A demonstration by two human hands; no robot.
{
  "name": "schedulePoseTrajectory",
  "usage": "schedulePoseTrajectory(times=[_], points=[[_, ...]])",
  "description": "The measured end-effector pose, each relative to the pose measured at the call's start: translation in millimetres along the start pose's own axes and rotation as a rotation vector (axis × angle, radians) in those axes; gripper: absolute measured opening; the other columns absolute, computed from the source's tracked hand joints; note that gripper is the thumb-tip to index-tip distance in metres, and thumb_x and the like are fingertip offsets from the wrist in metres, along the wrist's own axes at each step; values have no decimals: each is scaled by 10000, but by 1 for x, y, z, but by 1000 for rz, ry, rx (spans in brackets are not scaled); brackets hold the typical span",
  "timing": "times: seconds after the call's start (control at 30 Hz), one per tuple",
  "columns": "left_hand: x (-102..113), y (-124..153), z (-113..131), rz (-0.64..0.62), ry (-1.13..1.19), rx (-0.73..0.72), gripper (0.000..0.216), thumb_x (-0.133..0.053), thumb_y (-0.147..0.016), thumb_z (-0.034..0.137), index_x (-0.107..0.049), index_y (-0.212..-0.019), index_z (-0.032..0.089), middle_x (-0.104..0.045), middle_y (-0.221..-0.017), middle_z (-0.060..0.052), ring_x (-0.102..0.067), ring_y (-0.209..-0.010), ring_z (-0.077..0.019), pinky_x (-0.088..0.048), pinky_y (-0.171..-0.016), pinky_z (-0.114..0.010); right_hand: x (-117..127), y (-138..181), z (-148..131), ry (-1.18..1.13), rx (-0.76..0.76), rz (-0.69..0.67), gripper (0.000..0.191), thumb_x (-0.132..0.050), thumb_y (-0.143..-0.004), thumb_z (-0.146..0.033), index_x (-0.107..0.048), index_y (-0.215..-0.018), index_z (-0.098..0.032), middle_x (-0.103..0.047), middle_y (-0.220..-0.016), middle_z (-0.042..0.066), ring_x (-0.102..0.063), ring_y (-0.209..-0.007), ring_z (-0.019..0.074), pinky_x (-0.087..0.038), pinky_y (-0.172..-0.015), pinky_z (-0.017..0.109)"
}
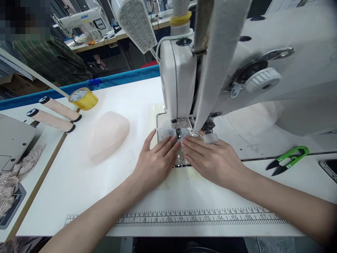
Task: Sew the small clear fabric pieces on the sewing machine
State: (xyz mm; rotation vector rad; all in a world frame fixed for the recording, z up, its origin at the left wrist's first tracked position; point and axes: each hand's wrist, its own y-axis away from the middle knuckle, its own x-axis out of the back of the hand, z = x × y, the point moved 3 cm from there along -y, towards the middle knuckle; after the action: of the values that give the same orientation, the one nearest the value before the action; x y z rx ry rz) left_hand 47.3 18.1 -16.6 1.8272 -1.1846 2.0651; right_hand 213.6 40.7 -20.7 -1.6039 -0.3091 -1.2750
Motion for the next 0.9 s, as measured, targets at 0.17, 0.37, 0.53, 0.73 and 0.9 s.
schedulePoseTrajectory(times=[0.17, 0.37, 0.53, 0.73, 0.9], points=[[8, 5, 8, 12, -17, -30, 262, -541, -958, 225, -650, -1167, 110, -681, -1177, -86, -633, -1131, -199, -238, -1190, -490, 3, 0, 1, -4, 28, 28, 254, -466, -975, -90, -710, -1045, -94, -718, -1053, 51, -679, -892, 198, -394, -1102, 446], [13, 11, 18, 15, -60, -41, 259, -569, -942, 237, -663, -1134, 90, -695, -1138, -100, -651, -1096, -211, -315, -1155, -484, 5, 3, 1, -11, 46, 39, 273, -465, -938, -28, -710, -1033, -101, -714, -1069, 46, -670, -910, 197, -396, -1095, 451], [12, 11, 15, 16, -65, -31, 281, -561, -948, 259, -655, -1151, 90, -694, -1138, -107, -653, -1091, -209, -313, -1157, -497, 3, 3, 2, 23, 62, 18, 296, -453, -929, -2, -701, -1057, -99, -709, -1085, 50, -667, -917, 203, -366, -1113, 464], [7, 10, 9, 1, -58, -5, 321, -521, -968, 281, -633, -1193, 81, -670, -1190, -119, -629, -1138, -218, -257, -1189, -510, 0, 0, 3, 56, 38, -25, 333, -434, -902, 22, -695, -1076, -88, -710, -1079, 68, -665, -937, 210, -359, -1118, 459], [4, 6, 4, -2, -39, 10, 362, -510, -976, 322, -623, -1207, 67, -667, -1200, -117, -622, -1149, -223, -175, -1220, -512, -4, -4, 6, 78, 34, -54, 351, -441, -877, 22, -696, -1089, -94, -709, -1079, 70, -654, -974, 224, -351, -1119, 468]])
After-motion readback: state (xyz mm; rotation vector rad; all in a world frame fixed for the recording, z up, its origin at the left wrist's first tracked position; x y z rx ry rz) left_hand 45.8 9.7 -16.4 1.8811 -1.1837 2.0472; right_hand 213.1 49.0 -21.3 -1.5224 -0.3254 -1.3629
